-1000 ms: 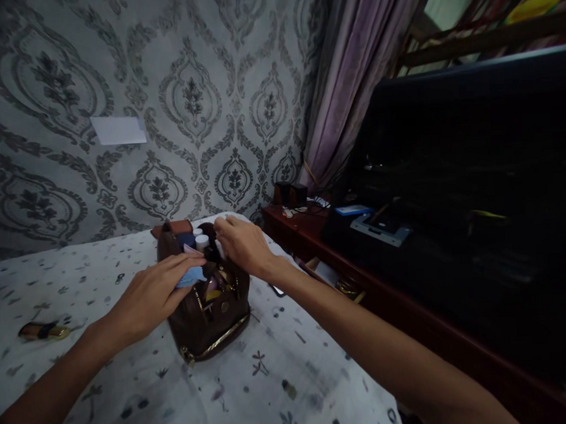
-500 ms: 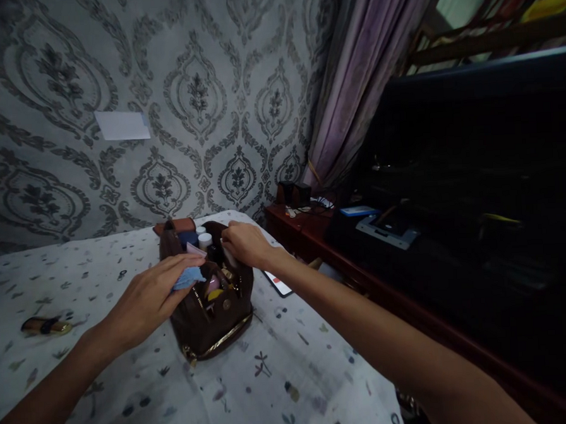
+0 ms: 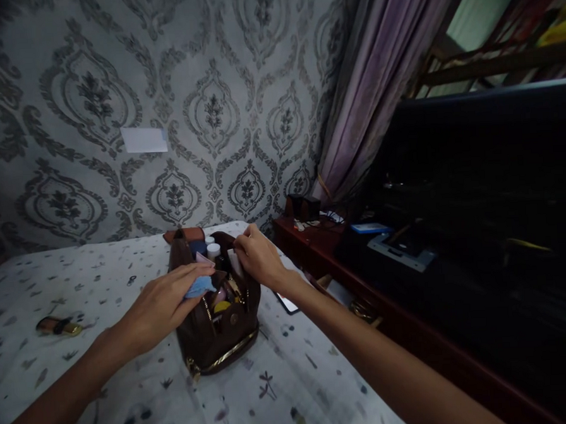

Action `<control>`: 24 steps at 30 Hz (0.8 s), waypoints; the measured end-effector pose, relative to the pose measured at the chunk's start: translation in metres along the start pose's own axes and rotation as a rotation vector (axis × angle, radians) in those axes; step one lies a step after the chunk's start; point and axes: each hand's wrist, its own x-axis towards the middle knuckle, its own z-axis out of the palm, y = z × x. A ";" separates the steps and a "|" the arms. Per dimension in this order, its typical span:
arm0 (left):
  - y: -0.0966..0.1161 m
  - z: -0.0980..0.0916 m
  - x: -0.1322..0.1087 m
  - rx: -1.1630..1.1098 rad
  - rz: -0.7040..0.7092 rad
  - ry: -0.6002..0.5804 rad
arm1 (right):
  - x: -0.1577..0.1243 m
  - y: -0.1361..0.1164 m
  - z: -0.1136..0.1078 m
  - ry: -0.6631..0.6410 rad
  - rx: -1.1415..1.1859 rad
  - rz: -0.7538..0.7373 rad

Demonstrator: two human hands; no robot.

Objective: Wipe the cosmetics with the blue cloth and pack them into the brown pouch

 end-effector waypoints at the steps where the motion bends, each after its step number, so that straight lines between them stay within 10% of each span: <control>1: 0.000 0.000 0.000 0.000 -0.005 -0.002 | -0.001 0.002 0.002 0.020 0.030 0.008; 13: -0.012 0.015 -0.037 -0.003 -0.040 0.184 | -0.036 -0.010 0.017 0.371 0.295 -0.287; 24: -0.129 -0.021 -0.123 0.520 -0.680 -0.055 | -0.085 -0.081 0.004 0.421 0.453 -0.621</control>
